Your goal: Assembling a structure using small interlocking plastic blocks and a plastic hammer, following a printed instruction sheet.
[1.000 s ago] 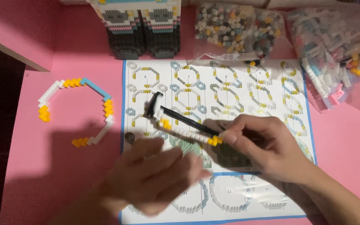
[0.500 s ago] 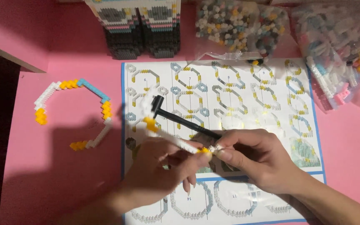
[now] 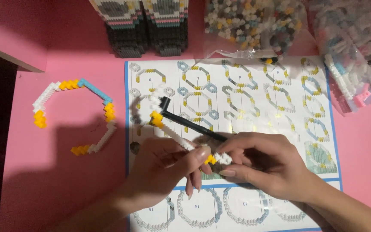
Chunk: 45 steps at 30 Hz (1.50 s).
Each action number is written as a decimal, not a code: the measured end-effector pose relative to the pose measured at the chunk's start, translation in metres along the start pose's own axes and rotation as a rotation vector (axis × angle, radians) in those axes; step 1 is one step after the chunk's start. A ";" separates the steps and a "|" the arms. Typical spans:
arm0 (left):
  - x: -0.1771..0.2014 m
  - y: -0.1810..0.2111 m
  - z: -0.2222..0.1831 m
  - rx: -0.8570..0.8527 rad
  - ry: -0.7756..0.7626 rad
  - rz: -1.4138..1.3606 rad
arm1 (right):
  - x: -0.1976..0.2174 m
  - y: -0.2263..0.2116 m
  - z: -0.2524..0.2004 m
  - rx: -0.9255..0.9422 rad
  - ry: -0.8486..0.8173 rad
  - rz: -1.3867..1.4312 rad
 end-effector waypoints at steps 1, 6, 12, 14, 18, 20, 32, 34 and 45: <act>-0.001 0.002 0.001 -0.003 0.002 0.001 | 0.000 0.000 0.001 0.003 -0.002 -0.001; -0.002 0.006 0.002 0.100 0.036 0.064 | 0.000 -0.003 0.003 0.082 0.035 -0.118; 0.004 0.012 0.008 -0.075 0.046 0.226 | -0.001 -0.009 0.002 0.201 0.057 -0.229; 0.009 0.014 0.010 -0.117 0.100 0.254 | -0.001 -0.011 0.002 0.249 0.044 -0.261; 0.016 0.018 0.011 -0.128 0.130 0.157 | -0.002 -0.016 0.003 0.308 0.030 -0.297; 0.012 0.020 0.012 -0.074 0.094 0.214 | -0.002 -0.016 0.004 0.314 0.061 -0.317; -0.002 0.001 0.000 0.071 -0.051 0.383 | -0.008 -0.036 0.006 0.665 0.209 -0.549; 0.000 -0.005 -0.003 -0.004 -0.078 0.345 | -0.005 -0.044 0.004 0.691 0.228 -0.591; -0.002 0.007 0.009 0.153 0.235 -0.114 | 0.206 -0.014 -0.069 -0.233 0.877 -1.063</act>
Point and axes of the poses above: each hand's wrist, its own z-axis towards the middle knuckle, its own x-axis out of the back of the hand, y = z × x, the point moved 2 cm from there along z, towards the middle knuckle, and after that the axes turned 11 degrees about -x, right-handed, at the moved point
